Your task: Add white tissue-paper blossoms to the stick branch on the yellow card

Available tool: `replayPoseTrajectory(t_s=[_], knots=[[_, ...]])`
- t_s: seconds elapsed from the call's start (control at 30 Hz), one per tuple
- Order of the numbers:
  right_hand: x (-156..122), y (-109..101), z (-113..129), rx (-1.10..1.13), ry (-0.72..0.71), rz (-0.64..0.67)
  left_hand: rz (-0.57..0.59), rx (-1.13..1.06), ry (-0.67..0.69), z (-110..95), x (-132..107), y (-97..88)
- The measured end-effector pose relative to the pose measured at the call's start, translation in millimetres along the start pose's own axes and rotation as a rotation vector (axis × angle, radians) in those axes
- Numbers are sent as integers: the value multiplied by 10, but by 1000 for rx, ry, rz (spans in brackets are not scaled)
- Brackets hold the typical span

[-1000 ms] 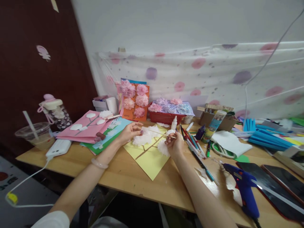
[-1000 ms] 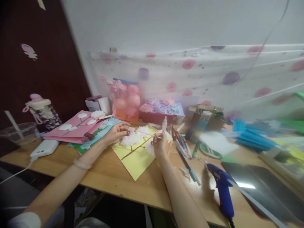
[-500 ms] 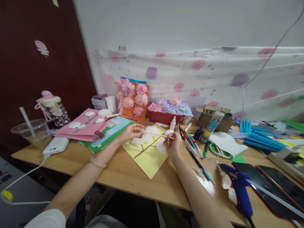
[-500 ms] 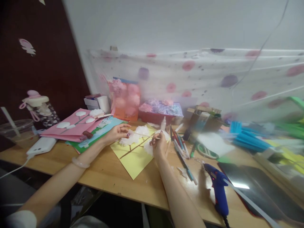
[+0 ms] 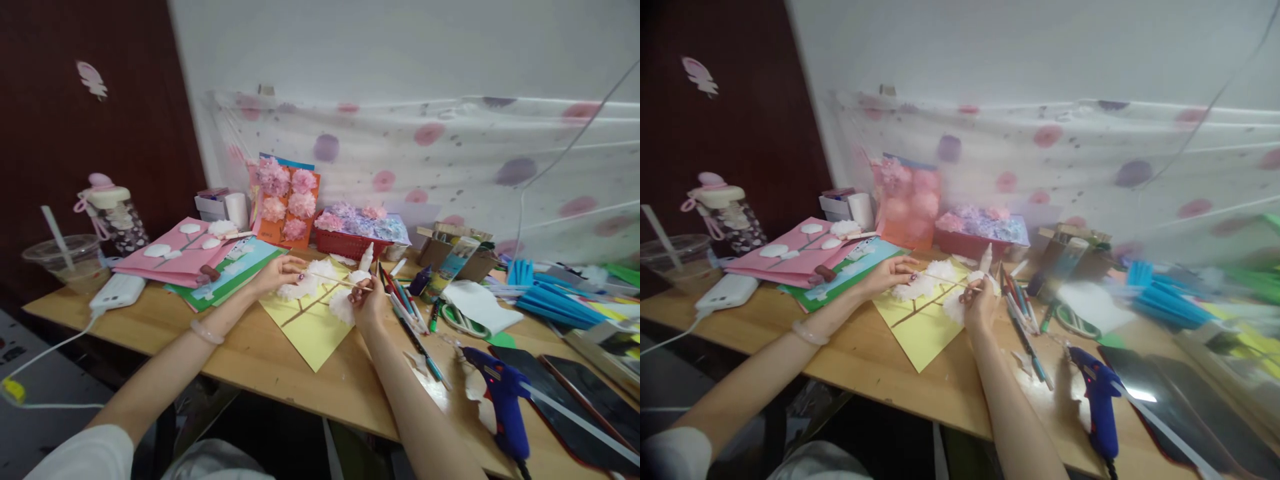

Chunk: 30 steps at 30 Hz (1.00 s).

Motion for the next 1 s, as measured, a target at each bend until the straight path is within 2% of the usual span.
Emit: replayPoseTrajectory(t_s=[0.23, 0.8, 1.0], knots=[[-35, 26, -23, -1, 39, -42, -26, -44, -3, 41, 18, -21], [-42, 78, -30, -8, 47, 24, -6, -101, 13, 47, 10, 40], [-20, 91, -2, -36, -1, 71, 2, -129, 28, 46, 25, 48]])
Point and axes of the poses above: each hand's wrist, its own x-axis towards the middle knuckle, its own y-axis out of the palm, z = x × y, the point moved 8 cm from there along x, towards the middle knuckle, and after that the axes turned 12 degrees about x, right-handed, at the moved point
